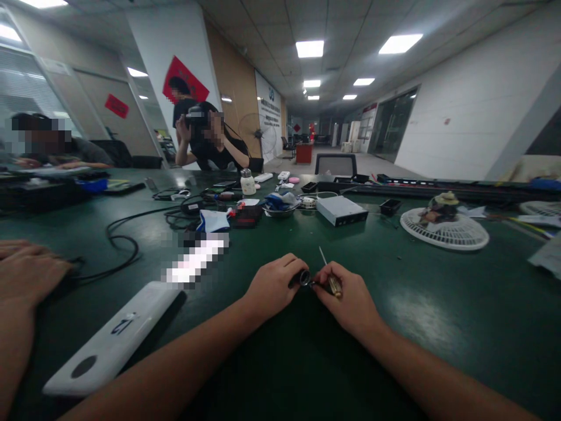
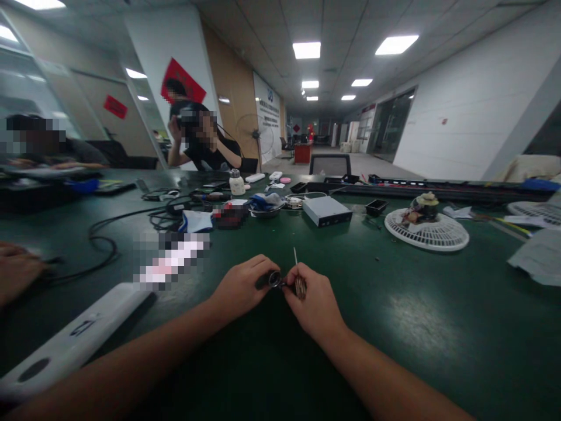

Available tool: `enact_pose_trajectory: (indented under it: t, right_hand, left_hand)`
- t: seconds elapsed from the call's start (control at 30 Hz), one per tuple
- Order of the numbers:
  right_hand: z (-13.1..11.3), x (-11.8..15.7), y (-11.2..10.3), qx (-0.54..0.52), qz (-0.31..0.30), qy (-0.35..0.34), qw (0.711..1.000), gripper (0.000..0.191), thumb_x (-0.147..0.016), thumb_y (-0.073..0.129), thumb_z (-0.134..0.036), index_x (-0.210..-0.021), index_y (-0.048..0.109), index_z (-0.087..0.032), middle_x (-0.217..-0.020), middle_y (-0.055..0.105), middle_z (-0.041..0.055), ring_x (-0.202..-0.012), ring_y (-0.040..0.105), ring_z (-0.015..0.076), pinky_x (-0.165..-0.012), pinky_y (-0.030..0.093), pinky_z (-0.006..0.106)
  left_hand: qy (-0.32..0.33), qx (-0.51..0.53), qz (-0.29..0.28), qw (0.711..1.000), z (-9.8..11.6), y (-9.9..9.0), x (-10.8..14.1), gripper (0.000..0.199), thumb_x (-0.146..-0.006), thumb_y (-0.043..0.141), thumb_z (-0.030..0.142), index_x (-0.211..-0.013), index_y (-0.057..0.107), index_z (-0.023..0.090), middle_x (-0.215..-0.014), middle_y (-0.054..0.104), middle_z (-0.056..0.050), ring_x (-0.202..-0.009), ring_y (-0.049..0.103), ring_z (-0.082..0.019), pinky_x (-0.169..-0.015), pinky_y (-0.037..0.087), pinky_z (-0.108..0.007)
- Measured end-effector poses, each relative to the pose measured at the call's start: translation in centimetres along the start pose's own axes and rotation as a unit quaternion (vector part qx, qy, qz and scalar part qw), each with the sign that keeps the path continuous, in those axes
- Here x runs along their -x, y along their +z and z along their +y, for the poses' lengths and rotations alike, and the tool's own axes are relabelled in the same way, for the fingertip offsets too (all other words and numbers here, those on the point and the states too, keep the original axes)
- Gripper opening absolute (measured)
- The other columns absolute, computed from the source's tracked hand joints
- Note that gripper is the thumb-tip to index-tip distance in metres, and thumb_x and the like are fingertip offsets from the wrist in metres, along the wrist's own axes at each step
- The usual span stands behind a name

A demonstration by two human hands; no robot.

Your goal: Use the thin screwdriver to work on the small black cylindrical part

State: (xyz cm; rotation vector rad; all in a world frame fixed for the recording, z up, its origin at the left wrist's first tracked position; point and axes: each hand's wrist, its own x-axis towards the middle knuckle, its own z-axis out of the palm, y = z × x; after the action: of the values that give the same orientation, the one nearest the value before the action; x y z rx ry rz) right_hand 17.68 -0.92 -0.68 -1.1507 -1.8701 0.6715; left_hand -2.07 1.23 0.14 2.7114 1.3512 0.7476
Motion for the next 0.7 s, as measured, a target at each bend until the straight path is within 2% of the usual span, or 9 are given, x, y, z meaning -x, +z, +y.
enact_pose_trajectory:
  t: [0.1, 0.3, 0.43, 0.6, 0.7]
  right_hand:
    - [-0.1, 0.02, -0.11, -0.034, 0.023, -0.02, 0.999, 0.014, -0.082, 0.063, -0.015, -0.08, 0.051, -0.022, -0.089, 0.069, 0.0008, -0.082, 0.066, 0.018, -0.076, 0.049, 0.031]
    - [0.23, 0.12, -0.06, -0.016, 0.037, -0.012, 0.999, 0.015, -0.081, 0.069, -0.02, -0.082, 0.054, -0.022, -0.084, 0.066, 0.0001, -0.076, 0.064, 0.0177, -0.071, 0.048, 0.03]
    - [0.34, 0.19, -0.21, 0.002, 0.023, -0.008, 1.0, 0.013, -0.082, 0.068, -0.02, -0.082, 0.056, -0.021, -0.082, 0.065, -0.0004, -0.074, 0.062, 0.0173, -0.069, 0.046, 0.03]
    - [0.06, 0.05, -0.17, 0.012, 0.024, 0.006, 1.0, 0.013, -0.081, 0.069, -0.021, -0.082, 0.056, -0.021, -0.077, 0.063, -0.0016, -0.068, 0.059, 0.0163, -0.063, 0.044, 0.028]
    - [-0.07, 0.17, -0.17, 0.011, 0.019, 0.008, 1.0, 0.007, -0.086, 0.066, -0.026, -0.086, 0.061, -0.021, -0.078, 0.065, -0.0005, -0.07, 0.061, 0.0173, -0.065, 0.046, 0.029]
  left_hand:
    - [0.031, -0.001, -0.013, 0.999, -0.17, -0.04, 0.04, 0.029, -0.082, 0.062, 0.011, -0.108, 0.062, 0.023, -0.105, 0.063, -0.002, -0.092, 0.062, -0.017, -0.078, 0.051, -0.028]
    - [0.092, 0.007, -0.032, 0.995, -0.32, -0.12, 0.17, 0.032, -0.085, 0.063, 0.014, -0.116, 0.061, 0.022, -0.106, 0.065, -0.003, -0.096, 0.062, -0.017, -0.081, 0.05, -0.028]
    - [0.127, 0.014, -0.054, 0.99, -0.28, -0.28, 0.3, 0.028, -0.088, 0.061, 0.021, -0.117, 0.061, 0.022, -0.107, 0.065, -0.004, -0.096, 0.062, -0.017, -0.081, 0.049, -0.028]
    - [0.123, 0.013, -0.056, 0.991, -0.14, -0.34, 0.38, 0.028, -0.09, 0.061, 0.025, -0.117, 0.059, 0.023, -0.107, 0.066, -0.003, -0.096, 0.062, -0.017, -0.081, 0.048, -0.029]
    - [0.096, 0.019, -0.045, 0.994, 0.06, -0.3, 0.25, 0.024, -0.088, 0.062, 0.023, -0.112, 0.06, 0.023, -0.106, 0.065, -0.002, -0.095, 0.062, -0.017, -0.079, 0.048, -0.028]
